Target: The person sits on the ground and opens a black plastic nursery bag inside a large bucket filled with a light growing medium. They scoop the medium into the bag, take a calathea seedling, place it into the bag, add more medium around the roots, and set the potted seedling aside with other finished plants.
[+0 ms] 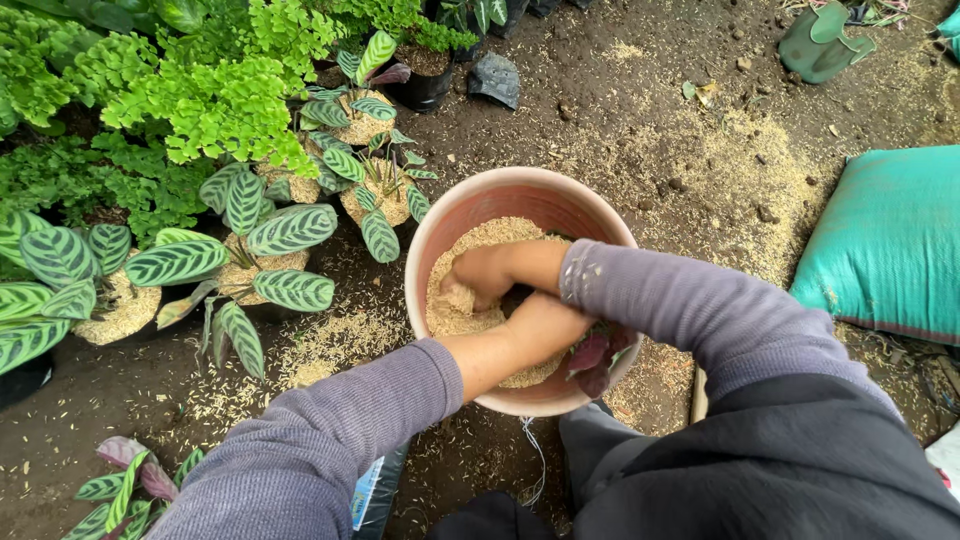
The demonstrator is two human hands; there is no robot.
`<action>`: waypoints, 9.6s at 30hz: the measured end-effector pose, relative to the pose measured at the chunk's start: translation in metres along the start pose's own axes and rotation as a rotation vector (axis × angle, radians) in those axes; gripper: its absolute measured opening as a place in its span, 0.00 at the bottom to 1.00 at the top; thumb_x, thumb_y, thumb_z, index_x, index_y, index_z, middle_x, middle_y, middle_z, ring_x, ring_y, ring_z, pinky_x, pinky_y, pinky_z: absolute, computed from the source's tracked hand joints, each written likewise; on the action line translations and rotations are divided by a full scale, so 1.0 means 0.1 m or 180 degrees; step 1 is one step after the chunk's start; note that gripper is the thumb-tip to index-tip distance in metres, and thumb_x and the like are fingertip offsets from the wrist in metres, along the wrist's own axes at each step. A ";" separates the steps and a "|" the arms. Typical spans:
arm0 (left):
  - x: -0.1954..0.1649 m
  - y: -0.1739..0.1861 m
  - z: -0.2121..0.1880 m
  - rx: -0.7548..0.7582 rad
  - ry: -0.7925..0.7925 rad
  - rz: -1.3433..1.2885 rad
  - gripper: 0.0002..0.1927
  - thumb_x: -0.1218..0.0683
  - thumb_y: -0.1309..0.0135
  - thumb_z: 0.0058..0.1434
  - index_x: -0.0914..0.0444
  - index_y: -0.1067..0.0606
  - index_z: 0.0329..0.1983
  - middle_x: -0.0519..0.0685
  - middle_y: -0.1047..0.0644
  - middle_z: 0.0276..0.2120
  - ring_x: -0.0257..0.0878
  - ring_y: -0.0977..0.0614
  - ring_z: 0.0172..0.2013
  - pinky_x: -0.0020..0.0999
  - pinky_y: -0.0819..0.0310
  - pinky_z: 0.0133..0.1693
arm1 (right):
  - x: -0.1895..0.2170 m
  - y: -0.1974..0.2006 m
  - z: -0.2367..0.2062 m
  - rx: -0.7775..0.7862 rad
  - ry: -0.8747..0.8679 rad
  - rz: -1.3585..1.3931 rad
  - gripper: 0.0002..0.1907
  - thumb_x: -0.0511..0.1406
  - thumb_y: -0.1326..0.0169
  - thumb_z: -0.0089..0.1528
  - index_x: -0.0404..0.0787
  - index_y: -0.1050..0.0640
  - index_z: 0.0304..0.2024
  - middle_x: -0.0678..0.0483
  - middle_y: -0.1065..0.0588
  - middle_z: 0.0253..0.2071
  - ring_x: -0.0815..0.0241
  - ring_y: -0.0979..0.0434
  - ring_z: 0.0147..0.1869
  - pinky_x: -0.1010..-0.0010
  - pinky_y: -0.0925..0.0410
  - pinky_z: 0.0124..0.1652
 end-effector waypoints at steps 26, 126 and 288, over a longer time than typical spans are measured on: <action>-0.25 0.44 0.04 -0.0234 -0.1292 0.2407 0.33 0.56 0.36 0.41 0.60 0.27 0.54 0.55 0.29 0.56 0.51 0.31 0.60 0.47 0.36 0.56 | -0.81 0.05 -1.89 -0.1553 -0.1268 0.1599 0.22 0.35 0.36 0.55 0.50 0.17 0.53 0.53 0.17 0.46 0.55 0.15 0.47 0.66 0.24 0.51; 0.39 0.97 0.67 0.0879 0.0137 0.0036 0.33 0.49 0.31 0.48 0.56 0.25 0.59 0.52 0.21 0.56 0.48 0.21 0.57 0.41 0.30 0.59 | 0.04 -0.96 -1.96 -0.3029 -0.0410 -0.1023 0.29 0.30 0.44 0.53 0.40 0.23 0.60 0.51 0.26 0.61 0.55 0.24 0.61 0.68 0.31 0.58; -0.19 1.21 0.66 0.0684 0.0312 -0.0024 0.26 0.48 0.34 0.55 0.61 0.23 0.56 0.52 0.17 0.49 0.44 0.16 0.49 0.38 0.24 0.53 | 0.41 -0.88 -0.97 -0.1025 -0.0404 0.0826 0.24 0.32 0.36 0.55 0.43 0.21 0.55 0.43 0.23 0.49 0.44 0.20 0.51 0.58 0.28 0.53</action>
Point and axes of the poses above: each hand's wrist, its own z-axis towards the middle knuckle, its own y-axis out of the back of the hand, x = y × z, the point moved 2 cm from there along z, towards the middle knuckle
